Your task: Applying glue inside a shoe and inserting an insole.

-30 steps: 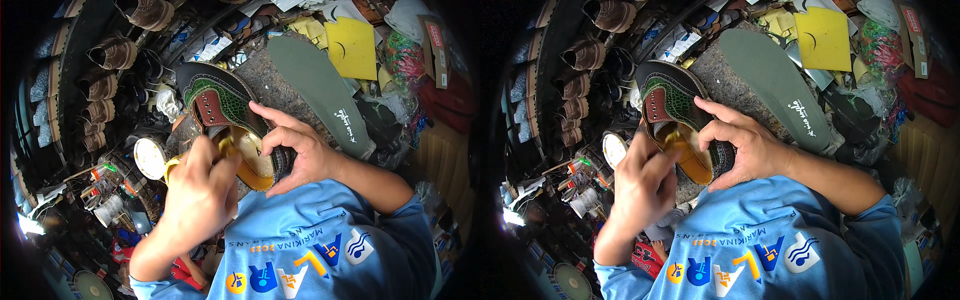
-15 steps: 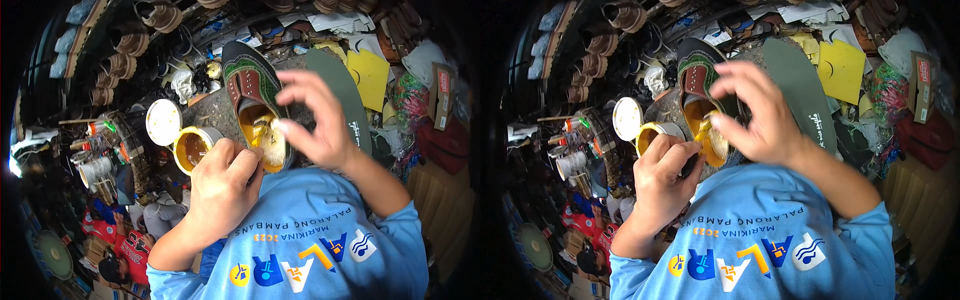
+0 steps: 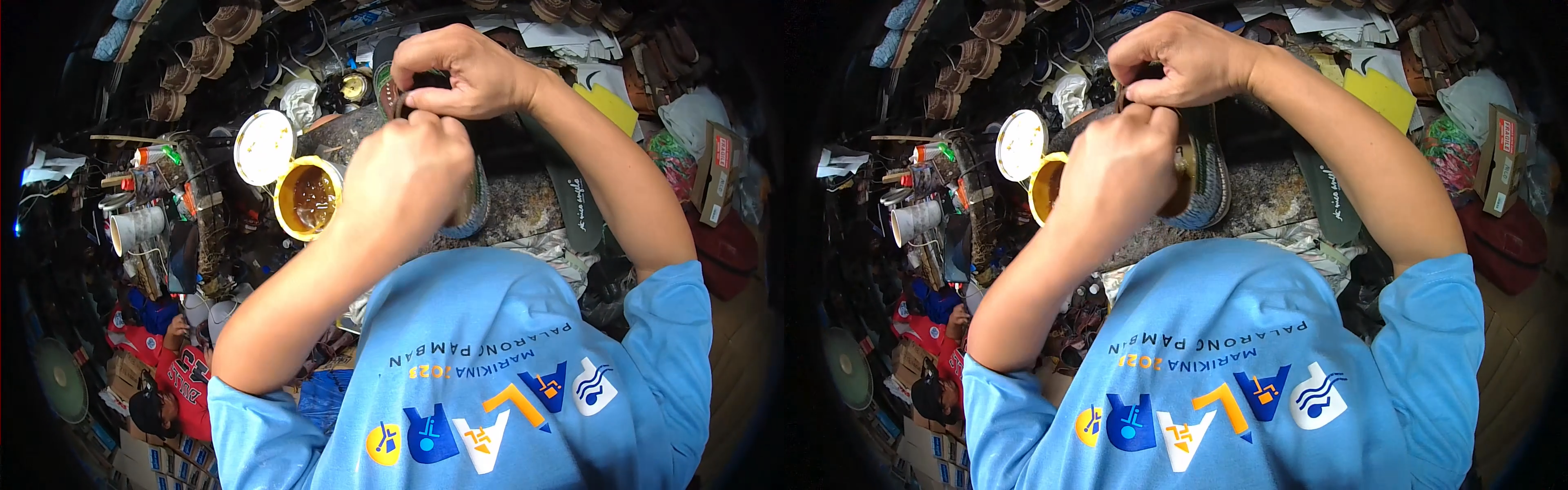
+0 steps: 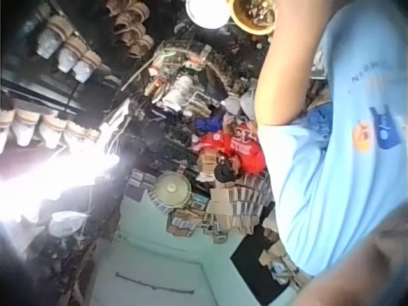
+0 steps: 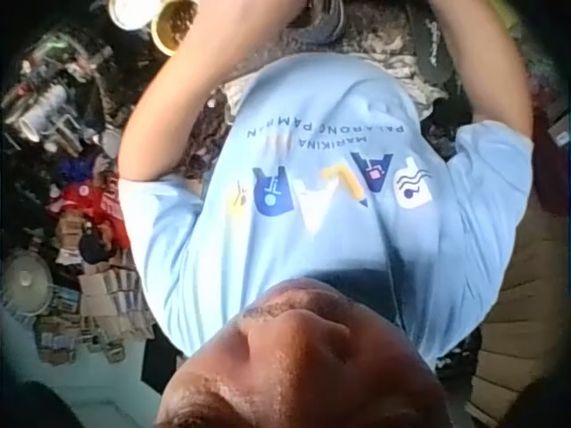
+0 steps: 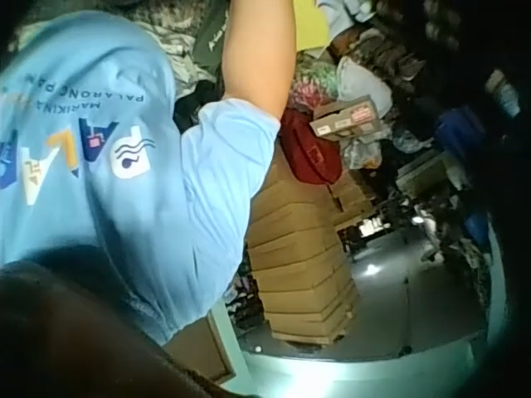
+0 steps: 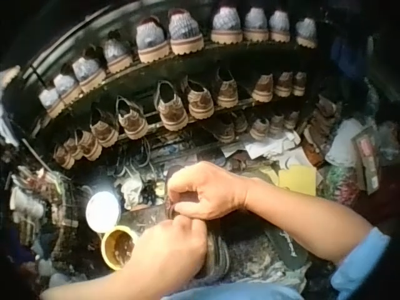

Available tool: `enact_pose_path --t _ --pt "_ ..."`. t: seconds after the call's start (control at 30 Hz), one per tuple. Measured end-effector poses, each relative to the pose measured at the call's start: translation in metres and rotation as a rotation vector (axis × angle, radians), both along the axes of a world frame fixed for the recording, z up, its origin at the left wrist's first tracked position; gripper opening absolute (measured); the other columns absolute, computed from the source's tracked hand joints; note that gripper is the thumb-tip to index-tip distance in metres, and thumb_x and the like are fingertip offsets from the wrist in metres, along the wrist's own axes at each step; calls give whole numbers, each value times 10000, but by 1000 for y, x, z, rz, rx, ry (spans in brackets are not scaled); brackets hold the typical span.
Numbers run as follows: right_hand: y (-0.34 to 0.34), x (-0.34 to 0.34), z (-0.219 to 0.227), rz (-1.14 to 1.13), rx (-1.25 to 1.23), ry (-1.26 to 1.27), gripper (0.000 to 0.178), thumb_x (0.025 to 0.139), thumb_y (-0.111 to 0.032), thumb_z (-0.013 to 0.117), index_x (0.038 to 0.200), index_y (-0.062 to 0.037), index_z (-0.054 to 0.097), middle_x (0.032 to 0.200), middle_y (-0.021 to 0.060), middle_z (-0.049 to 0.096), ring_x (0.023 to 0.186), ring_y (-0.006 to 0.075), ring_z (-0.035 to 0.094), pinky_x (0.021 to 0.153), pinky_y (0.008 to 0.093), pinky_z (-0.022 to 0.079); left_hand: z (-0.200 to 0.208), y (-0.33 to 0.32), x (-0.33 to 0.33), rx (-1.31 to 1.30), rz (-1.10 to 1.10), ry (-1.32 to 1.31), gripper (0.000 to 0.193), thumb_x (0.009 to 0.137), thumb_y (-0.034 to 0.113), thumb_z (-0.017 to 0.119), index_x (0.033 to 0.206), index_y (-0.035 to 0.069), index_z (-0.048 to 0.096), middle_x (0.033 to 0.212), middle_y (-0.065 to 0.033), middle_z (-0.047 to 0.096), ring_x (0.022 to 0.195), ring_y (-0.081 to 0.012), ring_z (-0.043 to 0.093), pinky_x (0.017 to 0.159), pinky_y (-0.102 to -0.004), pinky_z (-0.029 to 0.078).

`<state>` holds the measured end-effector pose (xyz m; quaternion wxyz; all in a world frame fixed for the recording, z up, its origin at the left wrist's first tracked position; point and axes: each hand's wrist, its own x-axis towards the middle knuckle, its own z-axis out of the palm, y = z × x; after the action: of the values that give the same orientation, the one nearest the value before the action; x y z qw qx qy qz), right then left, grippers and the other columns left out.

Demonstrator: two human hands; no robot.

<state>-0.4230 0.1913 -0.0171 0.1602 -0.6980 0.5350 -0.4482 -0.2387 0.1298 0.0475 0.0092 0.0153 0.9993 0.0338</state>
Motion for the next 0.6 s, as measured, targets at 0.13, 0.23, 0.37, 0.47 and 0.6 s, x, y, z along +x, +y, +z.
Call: enact_pose_path --t 0.13,0.23,0.37,0.47,0.6 --pt "-2 2 -9 23 66 -104 156 836 -129 713 861 11 650 805 134 659 778 269 660 722 368 528 41 4 27 284 -41 -111 138 716 23 682 818 -7 594 749 -175 603 670 -349 683 607 -453 579" --pt "-7 8 -13 5 -1 -153 168 798 -179 699 821 -21 649 712 113 644 666 230 633 643 356 517 54 21 38 325 -27 -112 131 720 14 649 811 -6 556 737 -166 570 680 -359 666 603 -463 562" --pt "-7 10 -12 0 -34 -197 148 796 -158 699 815 -18 655 727 109 650 676 225 640 642 349 520 13 -1 15 254 54 96 154 757 -33 711 813 -6 570 698 -133 549 590 -363 593 545 -460 483" --pt "-3 10 -13 13 -62 -228 149 810 -150 698 823 -7 654 756 112 648 691 234 645 657 353 530 47 7 35 433 67 -23 152 749 -35 729 868 -16 636 696 -134 566 590 -362 601 545 -440 487" --pt "-1 9 -11 6 -81 -205 160 832 -151 708 843 0 657 764 121 653 705 246 655 671 358 540 64 3 54 629 207 132 124 772 10 760 834 -1 652 669 -123 599 536 -299 620 513 -387 508"
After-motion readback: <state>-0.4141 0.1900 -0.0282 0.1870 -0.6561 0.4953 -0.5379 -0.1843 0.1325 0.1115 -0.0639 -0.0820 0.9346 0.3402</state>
